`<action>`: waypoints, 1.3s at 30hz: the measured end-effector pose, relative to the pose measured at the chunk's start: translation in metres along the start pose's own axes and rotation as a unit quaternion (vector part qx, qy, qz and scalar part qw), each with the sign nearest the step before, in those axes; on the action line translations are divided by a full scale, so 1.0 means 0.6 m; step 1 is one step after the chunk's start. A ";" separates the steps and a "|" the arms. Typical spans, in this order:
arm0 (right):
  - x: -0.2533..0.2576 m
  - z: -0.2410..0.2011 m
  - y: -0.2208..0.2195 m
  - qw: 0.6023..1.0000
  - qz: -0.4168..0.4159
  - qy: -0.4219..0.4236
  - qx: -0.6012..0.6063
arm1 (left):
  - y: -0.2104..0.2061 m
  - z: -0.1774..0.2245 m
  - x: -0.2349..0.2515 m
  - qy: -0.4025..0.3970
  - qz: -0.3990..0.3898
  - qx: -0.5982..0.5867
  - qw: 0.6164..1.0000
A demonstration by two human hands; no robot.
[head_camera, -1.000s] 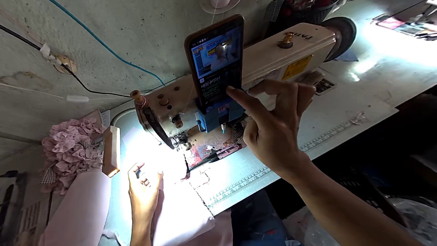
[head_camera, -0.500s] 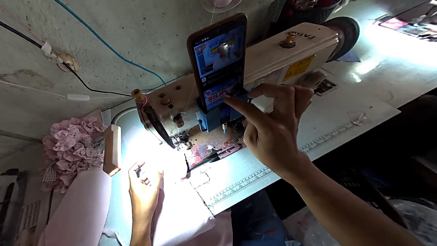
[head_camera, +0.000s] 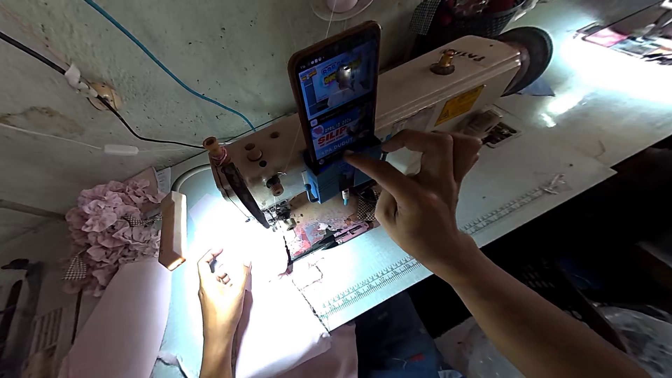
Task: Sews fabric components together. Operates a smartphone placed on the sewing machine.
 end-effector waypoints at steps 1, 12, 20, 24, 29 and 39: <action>0.005 0.000 0.002 1.000 0.000 -0.001 -0.001 | -0.001 0.001 0.000 0.002 -0.002 -0.004 1.000; -0.020 -0.003 0.001 1.000 -0.009 0.000 0.011 | 0.001 -0.002 0.001 -0.011 -0.003 0.000 1.000; 0.006 -0.002 0.002 1.000 0.002 -0.005 -0.007 | 0.000 0.001 0.001 -0.010 -0.002 0.000 1.000; 0.006 -0.003 0.009 1.000 0.009 -0.009 -0.001 | 0.000 0.001 0.000 -0.011 0.001 0.004 1.000; -0.012 -0.002 0.006 1.000 0.003 -0.006 0.000 | 0.000 -0.001 0.001 -0.014 0.001 0.001 1.000; 0.001 -0.004 0.002 1.000 -0.003 -0.013 -0.008 | 0.000 -0.002 0.000 -0.008 -0.001 -0.006 1.000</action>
Point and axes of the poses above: each hand's wrist, its own x-axis towards the middle knuckle, its own y-axis out of the back of the hand, z = x × y, the point moved 2 cm from there along x, towards the middle knuckle, and after that the axes turned 8 degrees about -y, right-handed, at the moved point
